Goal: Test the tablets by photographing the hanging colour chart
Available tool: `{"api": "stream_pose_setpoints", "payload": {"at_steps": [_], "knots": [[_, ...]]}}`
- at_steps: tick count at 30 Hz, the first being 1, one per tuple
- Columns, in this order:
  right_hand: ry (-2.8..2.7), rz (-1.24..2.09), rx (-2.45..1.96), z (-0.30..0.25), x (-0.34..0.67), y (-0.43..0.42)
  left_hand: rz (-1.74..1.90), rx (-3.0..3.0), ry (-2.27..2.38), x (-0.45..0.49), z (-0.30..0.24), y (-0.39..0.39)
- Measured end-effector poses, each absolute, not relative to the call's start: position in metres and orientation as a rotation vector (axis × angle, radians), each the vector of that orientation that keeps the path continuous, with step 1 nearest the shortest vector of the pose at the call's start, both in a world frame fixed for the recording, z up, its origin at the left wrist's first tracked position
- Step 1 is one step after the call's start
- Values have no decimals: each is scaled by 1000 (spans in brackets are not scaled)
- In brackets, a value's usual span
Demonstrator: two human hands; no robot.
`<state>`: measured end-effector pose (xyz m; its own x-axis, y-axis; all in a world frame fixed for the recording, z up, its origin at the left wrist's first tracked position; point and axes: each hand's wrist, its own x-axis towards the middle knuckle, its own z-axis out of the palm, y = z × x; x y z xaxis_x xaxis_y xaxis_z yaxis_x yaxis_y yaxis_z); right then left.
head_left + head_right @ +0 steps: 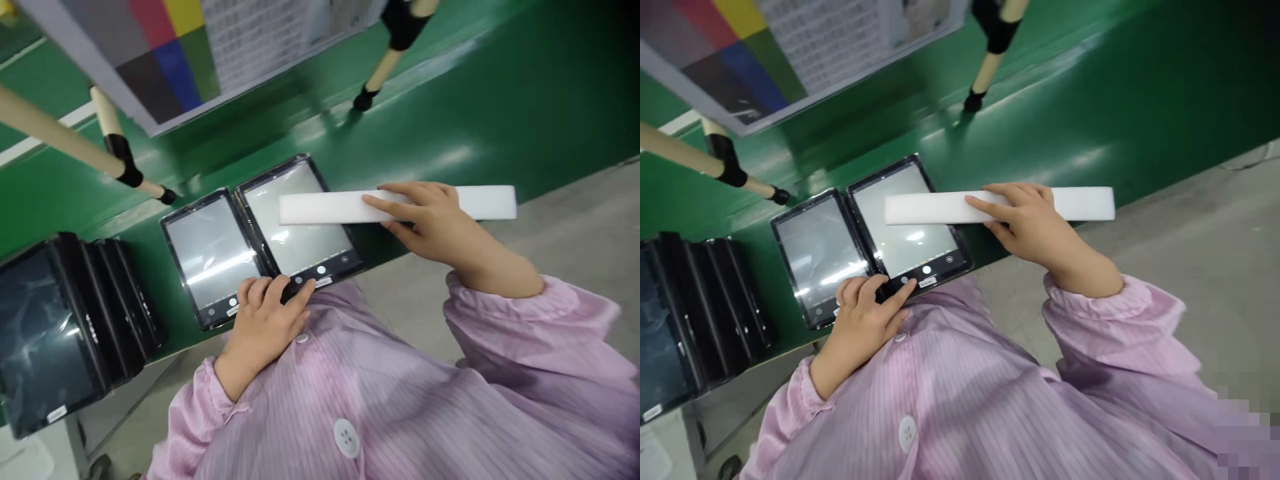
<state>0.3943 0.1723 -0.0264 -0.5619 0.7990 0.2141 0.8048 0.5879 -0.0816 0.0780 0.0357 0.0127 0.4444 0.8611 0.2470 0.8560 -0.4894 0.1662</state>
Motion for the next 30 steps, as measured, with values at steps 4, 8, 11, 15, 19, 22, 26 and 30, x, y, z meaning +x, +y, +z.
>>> {"api": "stream_pose_setpoints", "payload": {"at_steps": [4, 8, 11, 15, 19, 22, 26, 30], "knots": [[-2478, 19, -1527, -46, 431, 169, 373, 2701, 1563, 102, 0, 53], [-2436, 109, -1583, -51, 438, 167, 285, 2691, 1589, 109, -4, 55], [-2422, 145, -1586, -49, 436, 167, 381, 2611, 1572, 104, 9, 50], [-2387, 168, -1565, -51, 436, 167, 564, 2498, 1537, 90, 30, 41], [-2357, 211, -1603, -49, 435, 166, 546, 2502, 1508, 75, 38, 26], [-2167, 200, -1819, -41, 431, 166, 542, 2498, 1547, 63, 37, 11], [-1871, 179, -2170, -31, 415, 168, 578, 2419, 1826, 51, 34, -11], [-1889, 256, -2216, -37, 389, 164, 348, 2381, 2101, 46, 24, -23]]}}
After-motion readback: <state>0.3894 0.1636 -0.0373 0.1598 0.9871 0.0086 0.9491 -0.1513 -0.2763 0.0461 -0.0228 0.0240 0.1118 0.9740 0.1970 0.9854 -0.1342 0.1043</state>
